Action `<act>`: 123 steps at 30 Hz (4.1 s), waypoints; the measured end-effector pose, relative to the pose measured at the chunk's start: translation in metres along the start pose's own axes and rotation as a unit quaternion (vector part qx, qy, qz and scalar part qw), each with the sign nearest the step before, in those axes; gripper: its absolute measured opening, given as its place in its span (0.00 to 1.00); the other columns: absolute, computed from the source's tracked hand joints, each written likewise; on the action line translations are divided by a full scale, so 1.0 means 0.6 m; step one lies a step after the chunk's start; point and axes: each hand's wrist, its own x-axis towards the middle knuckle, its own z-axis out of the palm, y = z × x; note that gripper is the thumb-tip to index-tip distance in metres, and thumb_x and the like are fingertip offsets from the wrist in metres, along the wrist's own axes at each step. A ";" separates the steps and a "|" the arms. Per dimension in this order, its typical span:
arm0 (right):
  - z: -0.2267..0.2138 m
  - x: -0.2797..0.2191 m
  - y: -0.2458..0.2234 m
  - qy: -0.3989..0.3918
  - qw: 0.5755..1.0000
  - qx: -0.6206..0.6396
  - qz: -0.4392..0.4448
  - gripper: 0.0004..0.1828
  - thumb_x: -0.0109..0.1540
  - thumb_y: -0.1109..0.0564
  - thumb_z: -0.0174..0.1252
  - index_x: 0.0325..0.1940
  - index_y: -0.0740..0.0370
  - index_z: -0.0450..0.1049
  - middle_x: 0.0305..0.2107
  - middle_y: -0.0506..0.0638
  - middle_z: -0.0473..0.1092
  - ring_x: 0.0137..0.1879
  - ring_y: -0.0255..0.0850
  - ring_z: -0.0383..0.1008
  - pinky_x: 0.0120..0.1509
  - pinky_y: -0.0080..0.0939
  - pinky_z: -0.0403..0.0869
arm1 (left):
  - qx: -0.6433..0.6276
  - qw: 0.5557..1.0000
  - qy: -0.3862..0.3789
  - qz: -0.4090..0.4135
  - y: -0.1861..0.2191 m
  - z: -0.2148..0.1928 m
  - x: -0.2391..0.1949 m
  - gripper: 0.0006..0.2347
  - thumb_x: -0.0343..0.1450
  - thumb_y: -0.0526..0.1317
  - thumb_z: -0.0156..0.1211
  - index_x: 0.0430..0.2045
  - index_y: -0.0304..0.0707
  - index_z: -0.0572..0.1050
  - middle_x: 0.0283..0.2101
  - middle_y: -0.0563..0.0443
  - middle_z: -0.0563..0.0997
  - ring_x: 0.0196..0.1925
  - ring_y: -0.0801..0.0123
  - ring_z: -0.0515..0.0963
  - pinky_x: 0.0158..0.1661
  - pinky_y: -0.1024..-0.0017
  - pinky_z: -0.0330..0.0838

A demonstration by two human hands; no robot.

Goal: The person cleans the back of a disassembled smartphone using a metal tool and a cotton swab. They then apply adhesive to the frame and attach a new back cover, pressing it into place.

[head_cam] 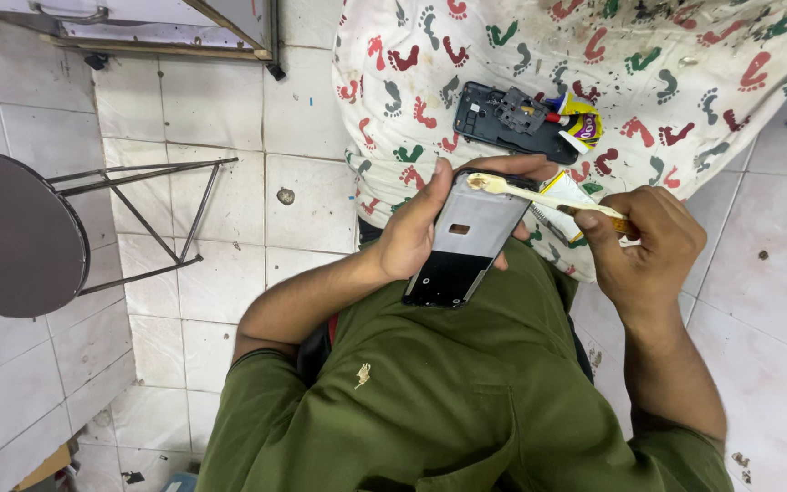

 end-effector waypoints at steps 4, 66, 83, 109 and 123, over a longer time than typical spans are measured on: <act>0.005 0.015 -0.030 0.006 1.000 -0.019 -0.008 0.20 0.70 0.49 0.72 0.36 0.68 0.77 0.24 0.50 0.69 0.29 0.39 0.67 0.35 0.37 0.63 | 0.019 0.999 0.032 0.015 0.003 -0.006 -0.014 0.37 0.80 0.66 0.28 0.74 0.31 0.53 0.72 0.38 0.64 0.56 0.62 0.77 0.50 0.63 0.81; -0.037 0.103 -0.008 -0.061 0.976 -0.117 -0.172 0.15 0.66 0.46 0.74 0.43 0.59 0.82 0.38 0.46 0.72 0.52 0.46 0.64 0.58 0.44 0.61 | -0.097 0.984 0.010 -0.152 0.001 -0.070 0.001 0.32 0.82 0.59 0.28 0.70 0.26 0.60 0.69 0.31 0.68 0.53 0.57 0.81 0.44 0.60 0.83; 0.007 0.224 -0.113 -0.198 0.939 -0.073 -0.272 0.23 0.54 0.35 0.71 0.37 0.55 0.79 0.32 0.44 0.73 0.47 0.44 0.65 0.66 0.56 0.53 | -0.136 0.970 0.026 -0.200 -0.054 -0.082 -0.005 0.47 0.70 0.76 0.25 0.67 0.29 0.65 0.63 0.35 0.72 0.46 0.53 0.82 0.38 0.53 0.83; 0.024 0.244 -0.078 -0.231 0.951 0.014 -0.207 0.23 0.62 0.35 0.73 0.41 0.54 0.77 0.38 0.43 0.68 0.48 0.40 0.64 0.59 0.42 0.55 | -0.190 0.968 0.029 -0.160 -0.063 -0.094 -0.008 0.50 0.68 0.78 0.27 0.67 0.25 0.66 0.63 0.32 0.73 0.48 0.49 0.82 0.50 0.37 0.80; 0.010 0.130 0.039 -0.052 0.997 0.034 -0.054 0.20 0.71 0.48 0.71 0.47 0.65 0.69 0.38 0.52 0.69 0.42 0.40 0.72 0.44 0.38 0.69 | -0.026 0.984 0.111 0.136 -0.037 -0.098 -0.020 0.24 0.85 0.58 0.34 0.58 0.35 0.67 0.61 0.35 0.71 0.50 0.54 0.81 0.50 0.51 0.82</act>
